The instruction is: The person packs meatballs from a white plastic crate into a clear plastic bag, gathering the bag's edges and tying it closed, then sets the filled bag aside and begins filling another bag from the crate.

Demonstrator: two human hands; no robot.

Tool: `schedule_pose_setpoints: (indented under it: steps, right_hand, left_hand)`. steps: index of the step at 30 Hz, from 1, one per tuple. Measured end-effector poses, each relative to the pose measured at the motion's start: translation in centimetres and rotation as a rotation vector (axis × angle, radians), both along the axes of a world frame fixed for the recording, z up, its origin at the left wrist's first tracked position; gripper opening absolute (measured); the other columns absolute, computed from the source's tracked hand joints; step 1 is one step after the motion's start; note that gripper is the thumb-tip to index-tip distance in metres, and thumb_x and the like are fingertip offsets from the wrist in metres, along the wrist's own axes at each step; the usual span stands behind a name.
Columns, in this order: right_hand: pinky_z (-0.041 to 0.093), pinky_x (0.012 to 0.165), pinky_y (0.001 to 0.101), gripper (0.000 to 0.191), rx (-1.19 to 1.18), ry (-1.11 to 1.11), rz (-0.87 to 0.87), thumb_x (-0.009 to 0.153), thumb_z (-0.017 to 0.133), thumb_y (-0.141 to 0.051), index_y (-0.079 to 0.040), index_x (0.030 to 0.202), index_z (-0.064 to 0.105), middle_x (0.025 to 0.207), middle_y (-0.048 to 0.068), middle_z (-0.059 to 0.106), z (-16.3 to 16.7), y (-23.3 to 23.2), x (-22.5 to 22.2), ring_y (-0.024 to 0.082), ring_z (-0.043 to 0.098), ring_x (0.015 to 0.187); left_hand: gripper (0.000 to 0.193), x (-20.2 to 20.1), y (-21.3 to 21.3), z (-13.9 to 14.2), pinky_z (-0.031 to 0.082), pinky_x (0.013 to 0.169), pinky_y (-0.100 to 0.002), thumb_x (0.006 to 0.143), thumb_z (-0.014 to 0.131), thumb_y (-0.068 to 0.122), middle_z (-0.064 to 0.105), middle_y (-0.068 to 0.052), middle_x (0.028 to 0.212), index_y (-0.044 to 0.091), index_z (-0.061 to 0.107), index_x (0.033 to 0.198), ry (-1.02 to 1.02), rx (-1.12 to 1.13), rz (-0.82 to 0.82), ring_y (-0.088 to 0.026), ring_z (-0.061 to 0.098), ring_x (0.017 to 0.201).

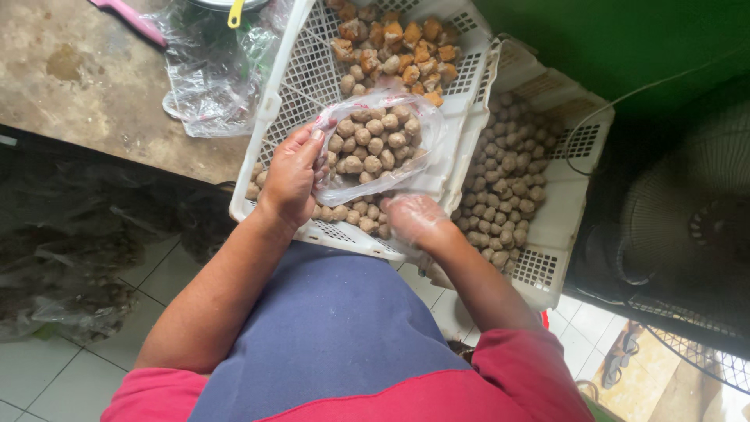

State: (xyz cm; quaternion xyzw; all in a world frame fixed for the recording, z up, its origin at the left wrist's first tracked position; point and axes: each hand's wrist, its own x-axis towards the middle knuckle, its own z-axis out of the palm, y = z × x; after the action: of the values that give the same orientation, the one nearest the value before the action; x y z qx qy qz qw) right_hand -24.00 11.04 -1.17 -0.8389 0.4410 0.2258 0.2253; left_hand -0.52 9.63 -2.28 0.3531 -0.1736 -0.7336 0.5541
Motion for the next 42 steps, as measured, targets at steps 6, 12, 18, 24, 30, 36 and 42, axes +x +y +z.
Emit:
schedule_pose_setpoints:
  steps: [6, 12, 18, 24, 30, 36, 42]
  right_hand:
    - [0.060, 0.077, 0.0352, 0.041, 0.217, -0.605, -0.250, 0.084, 0.076, -0.014, -0.009, 0.123, 0.065, 0.099, 0.014, 0.069, 7.4, -2.2, -0.1, 0.026, 0.071, 0.088]
    - [0.060, 0.083, 0.0342, 0.016, -0.212, -0.870, -0.286, 0.094, 0.070, -0.005, -0.008, 0.109, 0.065, 0.106, 0.012, 0.067, 5.8, -2.8, 0.1, 0.024, 0.071, 0.093]
    - [0.055, 0.077, 0.0467, 0.030, 0.080, -0.292, 0.089, 0.074, 0.075, -0.013, -0.006, 0.103, 0.071, 0.090, 0.017, 0.070, -0.7, -0.4, -1.8, 0.037, 0.069, 0.090]
    - [0.056, 0.081, 0.0496, 0.025, 0.003, -0.045, 0.199, 0.085, 0.068, -0.012, -0.009, 0.109, 0.072, 0.097, 0.018, 0.071, -4.7, 0.6, -0.5, 0.039, 0.070, 0.094]
    - [0.055, 0.085, 0.0474, 0.041, 0.126, -0.278, 0.152, 0.073, 0.066, -0.014, -0.004, 0.112, 0.070, 0.105, 0.020, 0.069, -3.4, 0.0, -1.1, 0.038, 0.068, 0.097]
    - [0.055, 0.092, 0.0462, 0.024, 0.074, -0.212, 0.324, 0.095, 0.060, -0.011, -0.008, 0.114, 0.073, 0.114, 0.019, 0.068, -4.1, 0.6, 0.3, 0.036, 0.068, 0.103]
    - [0.056, 0.087, 0.0419, 0.029, 0.338, -0.146, 0.026, 0.088, 0.070, -0.021, -0.010, 0.114, 0.071, 0.102, 0.014, 0.073, 2.1, -1.3, -0.6, 0.030, 0.070, 0.095]
  left_hand:
    - [0.026, -0.3, -0.2, 0.0, 0.029, 0.051, -0.019, 0.109, 0.050, 0.014, 0.043, 0.010, 0.070, 0.006, 0.066, 0.129, -0.020, -0.027, -0.012, -0.001, 0.034, 0.058]
    - [0.027, -0.1, -0.4, 1.0, 0.031, 0.052, -0.019, 0.108, 0.051, 0.015, 0.044, 0.010, 0.070, 0.007, 0.066, 0.128, -0.001, 0.021, -0.016, -0.001, 0.035, 0.057]
    - [0.024, -0.2, -3.2, 1.5, 0.033, 0.051, -0.020, 0.107, 0.054, 0.018, 0.049, 0.008, 0.071, 0.010, 0.068, 0.125, -0.080, 0.056, 0.010, -0.003, 0.039, 0.057]
    - [0.022, 0.0, -10.1, 3.5, 0.039, 0.053, -0.021, 0.105, 0.056, 0.020, 0.066, 0.006, 0.081, 0.014, 0.073, 0.117, -0.195, 0.034, -0.011, -0.004, 0.046, 0.061]
    - [0.022, -0.7, -11.3, 3.8, 0.038, 0.054, -0.022, 0.108, 0.057, 0.022, 0.059, 0.004, 0.084, 0.014, 0.076, 0.116, -0.225, -0.024, -0.023, -0.004, 0.043, 0.063]
    - [0.026, 0.1, -9.0, 3.5, 0.039, 0.054, -0.018, 0.108, 0.051, 0.023, 0.064, 0.008, 0.088, 0.016, 0.071, 0.122, -0.236, 0.036, -0.058, -0.002, 0.048, 0.064]
    - [0.027, 1.0, -5.5, 2.2, 0.031, 0.048, -0.019, 0.109, 0.050, 0.024, 0.049, 0.008, 0.072, 0.016, 0.068, 0.127, -0.155, 0.015, -0.135, -0.003, 0.037, 0.054]
